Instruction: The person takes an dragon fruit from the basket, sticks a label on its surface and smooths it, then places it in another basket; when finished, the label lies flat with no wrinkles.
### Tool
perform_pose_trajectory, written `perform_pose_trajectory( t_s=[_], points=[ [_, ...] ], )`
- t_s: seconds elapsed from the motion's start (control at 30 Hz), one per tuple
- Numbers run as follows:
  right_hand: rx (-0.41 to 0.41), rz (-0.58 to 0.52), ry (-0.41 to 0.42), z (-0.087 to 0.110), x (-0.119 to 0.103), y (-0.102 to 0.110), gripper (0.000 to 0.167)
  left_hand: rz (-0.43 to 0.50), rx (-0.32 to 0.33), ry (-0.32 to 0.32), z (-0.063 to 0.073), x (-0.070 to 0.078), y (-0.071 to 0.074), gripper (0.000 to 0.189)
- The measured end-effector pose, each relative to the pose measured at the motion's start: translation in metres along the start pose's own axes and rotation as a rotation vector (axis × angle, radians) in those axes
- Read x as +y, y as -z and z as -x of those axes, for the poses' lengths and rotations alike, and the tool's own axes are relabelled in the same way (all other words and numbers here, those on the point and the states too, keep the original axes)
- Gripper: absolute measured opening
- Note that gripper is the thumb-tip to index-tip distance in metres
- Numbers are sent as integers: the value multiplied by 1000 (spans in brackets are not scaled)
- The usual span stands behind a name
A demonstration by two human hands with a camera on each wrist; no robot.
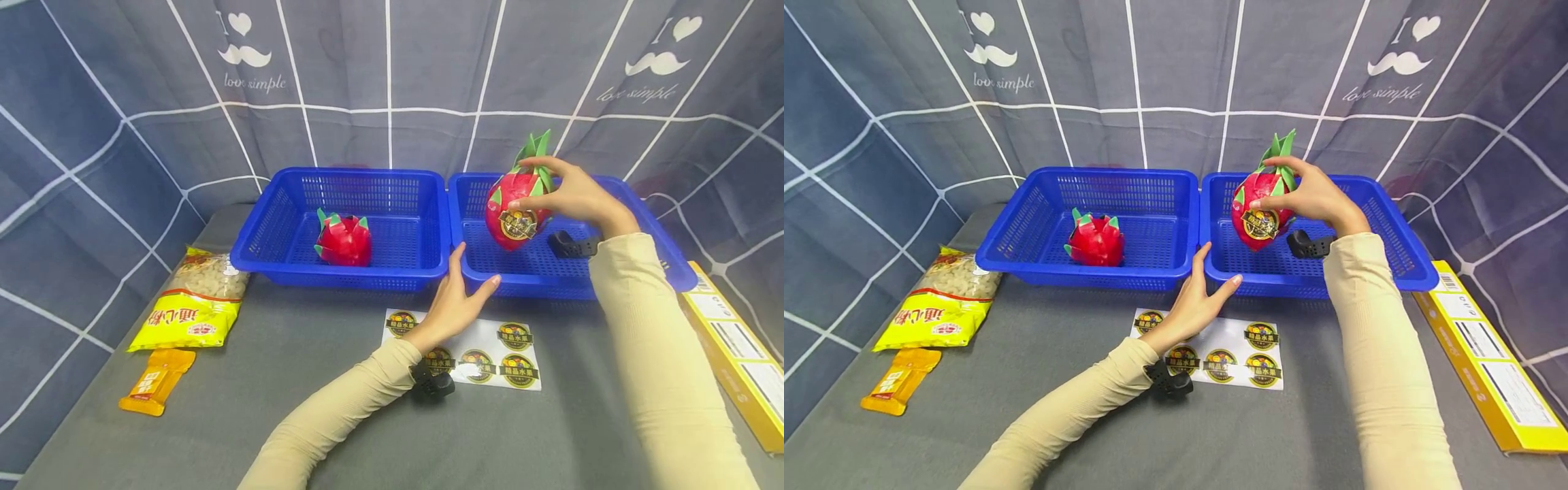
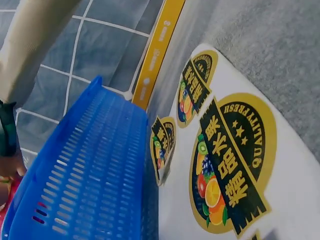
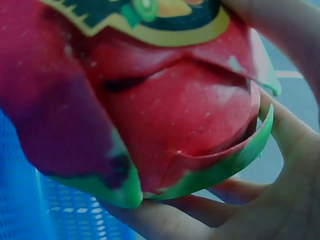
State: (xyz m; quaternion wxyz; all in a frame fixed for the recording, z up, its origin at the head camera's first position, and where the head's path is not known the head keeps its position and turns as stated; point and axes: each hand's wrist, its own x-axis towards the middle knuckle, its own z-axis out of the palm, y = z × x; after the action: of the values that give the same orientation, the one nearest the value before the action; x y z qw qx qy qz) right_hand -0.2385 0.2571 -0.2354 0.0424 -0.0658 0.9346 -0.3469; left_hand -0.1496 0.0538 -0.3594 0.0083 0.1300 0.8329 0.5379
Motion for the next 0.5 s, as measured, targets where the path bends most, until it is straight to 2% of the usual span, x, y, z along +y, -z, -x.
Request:
perform_pose_trajectory(
  t_s=[0.23,0.5],
  points=[
    [-162,-15,-89,-20,15,-7,84,-7,20,8,-4,0,-5,74],
    [-387,52,-146,-33,22,-25,79,6,-4,28,-5,1,-2,74]
  ],
)
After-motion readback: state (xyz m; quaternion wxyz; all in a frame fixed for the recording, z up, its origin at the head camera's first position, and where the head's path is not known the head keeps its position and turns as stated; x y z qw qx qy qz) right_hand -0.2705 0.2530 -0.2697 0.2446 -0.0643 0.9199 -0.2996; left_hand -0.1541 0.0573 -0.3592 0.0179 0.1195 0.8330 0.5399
